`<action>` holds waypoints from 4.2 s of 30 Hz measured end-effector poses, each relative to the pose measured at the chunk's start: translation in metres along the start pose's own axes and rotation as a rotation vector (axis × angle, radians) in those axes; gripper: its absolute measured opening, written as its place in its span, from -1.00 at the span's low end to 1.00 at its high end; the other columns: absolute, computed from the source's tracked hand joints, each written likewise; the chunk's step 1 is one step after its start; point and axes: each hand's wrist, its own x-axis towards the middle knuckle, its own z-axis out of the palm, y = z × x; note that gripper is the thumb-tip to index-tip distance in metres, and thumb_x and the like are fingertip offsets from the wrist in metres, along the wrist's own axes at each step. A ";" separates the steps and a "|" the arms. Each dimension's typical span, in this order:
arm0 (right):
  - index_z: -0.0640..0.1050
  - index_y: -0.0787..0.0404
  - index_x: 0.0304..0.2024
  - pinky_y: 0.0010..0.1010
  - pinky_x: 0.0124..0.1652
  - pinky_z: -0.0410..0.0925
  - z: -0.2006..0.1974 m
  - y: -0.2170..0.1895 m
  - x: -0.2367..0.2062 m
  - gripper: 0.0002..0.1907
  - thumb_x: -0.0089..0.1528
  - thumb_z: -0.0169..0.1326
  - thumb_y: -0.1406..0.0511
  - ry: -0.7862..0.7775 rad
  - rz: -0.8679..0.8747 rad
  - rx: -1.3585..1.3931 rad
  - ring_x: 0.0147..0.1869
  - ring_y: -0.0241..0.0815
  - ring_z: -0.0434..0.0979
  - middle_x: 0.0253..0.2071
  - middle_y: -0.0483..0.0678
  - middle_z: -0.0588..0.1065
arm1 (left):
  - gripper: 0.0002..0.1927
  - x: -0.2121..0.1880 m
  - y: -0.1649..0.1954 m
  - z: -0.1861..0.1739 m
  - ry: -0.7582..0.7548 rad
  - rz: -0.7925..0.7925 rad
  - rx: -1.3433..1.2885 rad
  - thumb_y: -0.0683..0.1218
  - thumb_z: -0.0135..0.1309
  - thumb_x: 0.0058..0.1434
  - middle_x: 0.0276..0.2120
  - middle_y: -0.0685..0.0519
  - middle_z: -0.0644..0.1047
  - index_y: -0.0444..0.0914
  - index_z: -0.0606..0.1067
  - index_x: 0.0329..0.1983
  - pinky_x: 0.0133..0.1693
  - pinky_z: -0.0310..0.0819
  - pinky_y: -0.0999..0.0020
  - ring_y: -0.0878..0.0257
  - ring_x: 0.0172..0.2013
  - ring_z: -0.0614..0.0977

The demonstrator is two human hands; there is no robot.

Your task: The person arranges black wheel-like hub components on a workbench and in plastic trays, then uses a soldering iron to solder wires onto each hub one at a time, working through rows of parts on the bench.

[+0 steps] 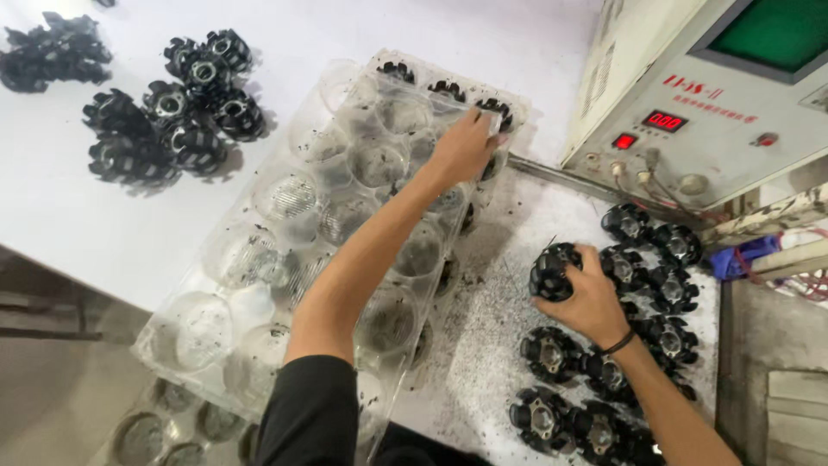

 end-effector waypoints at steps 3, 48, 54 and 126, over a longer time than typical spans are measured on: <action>0.63 0.24 -0.11 -0.19 0.00 0.47 0.000 0.015 0.004 -0.39 -0.20 0.49 0.20 0.039 -0.026 0.067 0.06 0.10 0.55 0.13 0.20 0.42 | -0.47 -0.024 -0.046 -0.025 -0.150 -0.040 0.143 0.10 -0.05 0.41 0.30 -0.18 0.37 -0.23 0.33 0.36 0.28 0.14 -0.22 -0.17 0.30 0.37; 0.59 0.16 -0.18 -0.16 -0.12 0.45 -0.020 0.035 0.135 -0.84 0.25 0.14 0.24 0.306 -0.024 -0.321 -0.15 0.08 0.60 -0.16 -0.02 0.60 | -0.21 0.000 -0.138 -0.044 -0.032 -0.285 0.328 0.11 0.17 0.19 0.47 -0.07 0.19 -0.14 0.20 0.46 0.29 0.19 -0.14 -0.11 0.43 0.21; 0.62 0.14 -0.04 0.23 0.25 0.17 -0.013 0.115 0.034 -0.43 0.21 0.10 -0.14 0.242 0.168 -0.623 0.28 0.32 0.36 0.26 0.24 0.40 | -0.27 -0.004 -0.131 -0.042 -0.005 -0.195 0.415 0.08 0.13 0.26 0.43 -0.14 0.21 -0.27 0.25 0.43 0.19 0.23 -0.22 -0.13 0.39 0.23; 0.63 0.28 -0.02 -0.09 0.07 0.44 0.032 -0.074 0.236 -0.26 -0.09 0.45 -0.04 0.134 -0.214 0.118 0.16 0.18 0.50 0.25 0.21 0.36 | -0.37 -0.135 -0.106 -0.111 0.297 -0.351 0.562 0.33 0.13 0.14 0.05 -0.21 0.48 -0.37 0.66 -0.41 0.08 0.31 -0.02 -0.14 0.13 0.40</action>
